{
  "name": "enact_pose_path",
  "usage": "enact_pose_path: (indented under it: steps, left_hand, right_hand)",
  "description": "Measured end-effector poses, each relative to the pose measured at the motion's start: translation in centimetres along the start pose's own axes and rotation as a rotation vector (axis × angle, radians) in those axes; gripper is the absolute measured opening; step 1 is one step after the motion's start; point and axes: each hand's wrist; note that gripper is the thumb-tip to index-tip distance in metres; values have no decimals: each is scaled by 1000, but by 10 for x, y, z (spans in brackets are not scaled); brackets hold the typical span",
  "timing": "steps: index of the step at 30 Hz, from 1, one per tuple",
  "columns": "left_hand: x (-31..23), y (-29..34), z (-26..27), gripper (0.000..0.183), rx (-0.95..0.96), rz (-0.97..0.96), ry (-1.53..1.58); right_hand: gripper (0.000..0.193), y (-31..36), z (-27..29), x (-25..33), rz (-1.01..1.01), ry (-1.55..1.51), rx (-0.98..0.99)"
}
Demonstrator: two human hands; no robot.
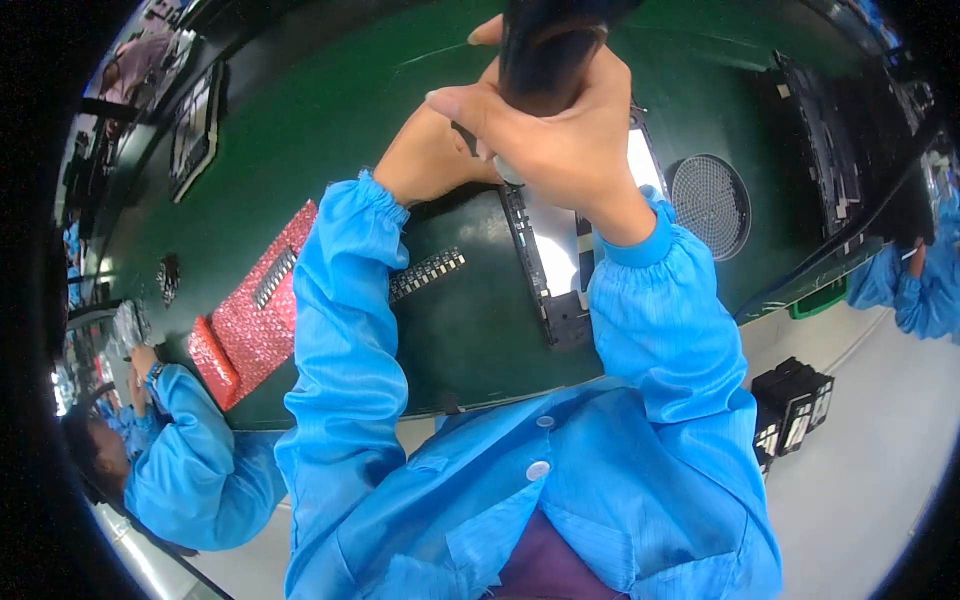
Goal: The person installs internal components onto tablet screens by driving screws into them with an electric screwdriver.
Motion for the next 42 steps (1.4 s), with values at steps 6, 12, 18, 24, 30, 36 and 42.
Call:
enact_pose_path:
  steps: [6,12,18,24,30,36,42]
  left_hand:
    - [-10,7,2,86,-78,-14,10]
    - [-14,6,4,85,-2,16,33]
    - [-9,2,-4,80,-89,-49,-4]
    - [2,-6,-3,81,22,-51,82]
    - [25,-10,-21,80,-147,-145,26]
    - [-10,7,6,87,-53,-5,12]
    - [-13,4,6,90,2,38,41]
  right_hand:
    - [37,-1,-5,-2,-22,-11,-9]
    - [37,1,-3,-5,-40,-94,-25]
    - [35,2,1,-5,-5,-79,-11]
    - [34,3,-3,-7,51,64,89]
    - [35,12,-10,-6,152,243,62]
    - [35,5,3,15,48,6,-226]
    - [48,4,84,45,107,298,-272]
Point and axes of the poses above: each hand's wrist, its own y-axis away from the middle knuckle, its own z-axis out of the back of the hand, x = y × z, and after that the axes turned 1 degree about -y, right-handed
